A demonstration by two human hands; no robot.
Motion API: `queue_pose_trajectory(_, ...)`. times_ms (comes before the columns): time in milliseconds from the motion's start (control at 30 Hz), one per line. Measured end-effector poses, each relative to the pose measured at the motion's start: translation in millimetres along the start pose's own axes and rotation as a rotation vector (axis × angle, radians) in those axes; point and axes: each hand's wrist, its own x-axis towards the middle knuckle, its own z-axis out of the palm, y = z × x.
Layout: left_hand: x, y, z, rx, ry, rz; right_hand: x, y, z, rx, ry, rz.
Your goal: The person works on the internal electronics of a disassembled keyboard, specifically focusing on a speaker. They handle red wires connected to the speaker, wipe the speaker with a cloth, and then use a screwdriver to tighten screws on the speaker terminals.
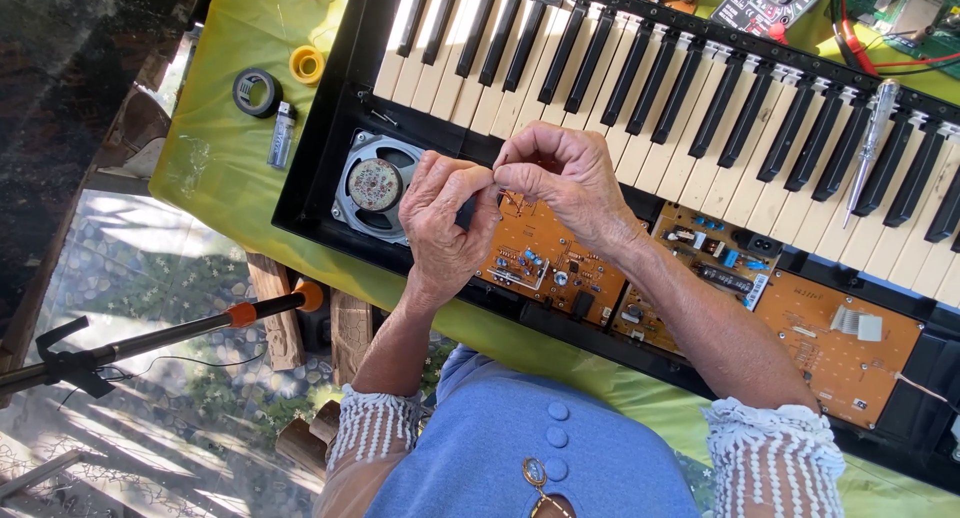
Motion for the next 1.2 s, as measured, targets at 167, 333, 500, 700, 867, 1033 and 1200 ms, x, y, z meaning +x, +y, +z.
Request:
queue_pose_trajectory(167, 6, 4, -3, -0.036, 0.004, -0.012, 5, 6, -2, 0.121, -0.026, 0.092)
queue_pose_trajectory(333, 8, 9, -3, -0.126, -0.019, -0.048, 0, -7, 0, 0.108, 0.015, 0.053)
queue_pose_trajectory(500, 6, 7, -3, 0.003, -0.047, -0.005, -2, -5, 0, 0.175, 0.013, 0.017)
queue_pose_trajectory(700, 2, 5, 1, 0.037, -0.051, 0.012, -3, 7, -2, 0.097, 0.021, -0.139)
queue_pose_trajectory(867, 1, 9, 2, 0.006, -0.065, -0.007, -7, 9, -7, 0.033, 0.052, -0.214)
queue_pose_trajectory(1033, -4, 3, 2, 0.020, -0.060, -0.008, -8, 13, -12, -0.022, -0.009, -0.199)
queue_pose_trajectory(1200, -5, 1, 3, 0.030, -0.045, -0.021, -5, 17, -10, -0.011, 0.002, -0.172)
